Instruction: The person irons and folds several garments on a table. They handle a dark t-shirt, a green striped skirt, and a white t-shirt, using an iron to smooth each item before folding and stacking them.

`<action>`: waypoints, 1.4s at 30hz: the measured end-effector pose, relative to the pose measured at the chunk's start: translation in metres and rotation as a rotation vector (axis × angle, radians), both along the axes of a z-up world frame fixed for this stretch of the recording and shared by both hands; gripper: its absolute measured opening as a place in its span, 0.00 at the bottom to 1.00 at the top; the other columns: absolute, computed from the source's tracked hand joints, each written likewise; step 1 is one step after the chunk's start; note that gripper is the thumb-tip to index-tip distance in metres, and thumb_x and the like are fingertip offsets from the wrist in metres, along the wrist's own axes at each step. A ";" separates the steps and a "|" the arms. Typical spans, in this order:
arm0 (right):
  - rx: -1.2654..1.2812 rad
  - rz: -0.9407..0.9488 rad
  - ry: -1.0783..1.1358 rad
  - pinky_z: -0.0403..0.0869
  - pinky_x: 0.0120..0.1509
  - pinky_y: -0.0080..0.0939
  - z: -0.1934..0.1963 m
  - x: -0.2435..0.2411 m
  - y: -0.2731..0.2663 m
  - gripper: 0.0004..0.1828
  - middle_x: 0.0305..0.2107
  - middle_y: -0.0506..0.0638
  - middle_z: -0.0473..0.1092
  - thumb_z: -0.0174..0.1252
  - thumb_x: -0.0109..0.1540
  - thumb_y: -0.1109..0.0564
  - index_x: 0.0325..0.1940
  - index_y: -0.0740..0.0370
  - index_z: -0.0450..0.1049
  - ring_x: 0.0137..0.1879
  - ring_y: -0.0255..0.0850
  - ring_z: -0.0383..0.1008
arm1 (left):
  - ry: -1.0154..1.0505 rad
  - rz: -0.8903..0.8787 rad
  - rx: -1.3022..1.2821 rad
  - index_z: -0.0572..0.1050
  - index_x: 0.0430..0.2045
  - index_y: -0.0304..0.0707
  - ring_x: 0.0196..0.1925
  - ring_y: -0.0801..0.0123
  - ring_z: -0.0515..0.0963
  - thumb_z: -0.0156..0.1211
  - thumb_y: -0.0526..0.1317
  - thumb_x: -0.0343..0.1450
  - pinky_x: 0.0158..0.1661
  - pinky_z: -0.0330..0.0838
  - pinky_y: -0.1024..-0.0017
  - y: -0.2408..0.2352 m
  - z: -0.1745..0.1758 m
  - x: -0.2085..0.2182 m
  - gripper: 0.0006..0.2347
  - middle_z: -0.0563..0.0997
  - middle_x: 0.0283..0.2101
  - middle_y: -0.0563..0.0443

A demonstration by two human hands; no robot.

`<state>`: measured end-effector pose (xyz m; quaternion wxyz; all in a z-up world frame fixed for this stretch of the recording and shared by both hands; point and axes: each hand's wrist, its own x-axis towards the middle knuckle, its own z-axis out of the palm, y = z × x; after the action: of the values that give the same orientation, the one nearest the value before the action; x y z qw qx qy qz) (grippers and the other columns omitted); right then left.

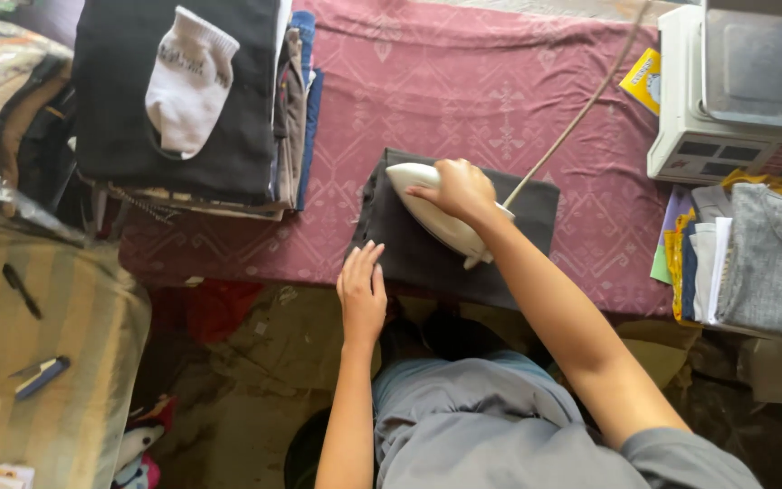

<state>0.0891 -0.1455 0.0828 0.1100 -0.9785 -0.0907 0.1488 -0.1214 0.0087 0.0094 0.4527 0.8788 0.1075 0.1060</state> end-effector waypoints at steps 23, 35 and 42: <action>0.009 -0.593 0.019 0.79 0.41 0.53 -0.007 0.006 -0.252 0.40 0.32 0.64 0.79 0.64 0.57 0.23 0.46 0.65 0.81 0.33 0.54 0.82 | 0.142 0.006 0.279 0.73 0.57 0.37 0.69 0.53 0.65 0.54 0.40 0.75 0.69 0.51 0.48 -0.028 -0.013 0.014 0.16 0.68 0.66 0.45; 0.244 -0.224 -0.682 0.73 0.59 0.54 -0.046 -0.033 -0.259 0.20 0.48 0.62 0.67 0.64 0.72 0.49 0.51 0.69 0.69 0.52 0.57 0.72 | 0.190 -0.181 0.080 0.70 0.64 0.45 0.77 0.54 0.56 0.49 0.38 0.76 0.71 0.48 0.52 -0.054 0.001 0.011 0.18 0.61 0.74 0.49; 0.669 -0.516 -0.143 0.67 0.64 0.43 -0.070 -0.106 -0.188 0.54 0.59 0.71 0.63 0.74 0.59 0.48 0.72 0.81 0.48 0.64 0.50 0.65 | 0.246 -0.140 0.070 0.70 0.62 0.46 0.76 0.55 0.58 0.48 0.41 0.77 0.70 0.51 0.52 -0.057 -0.012 0.022 0.17 0.62 0.74 0.52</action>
<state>-0.0165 -0.3340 0.0132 0.4483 -0.8874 0.1067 0.0107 -0.0994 -0.0484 -0.0026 0.4115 0.9057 0.0971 -0.0308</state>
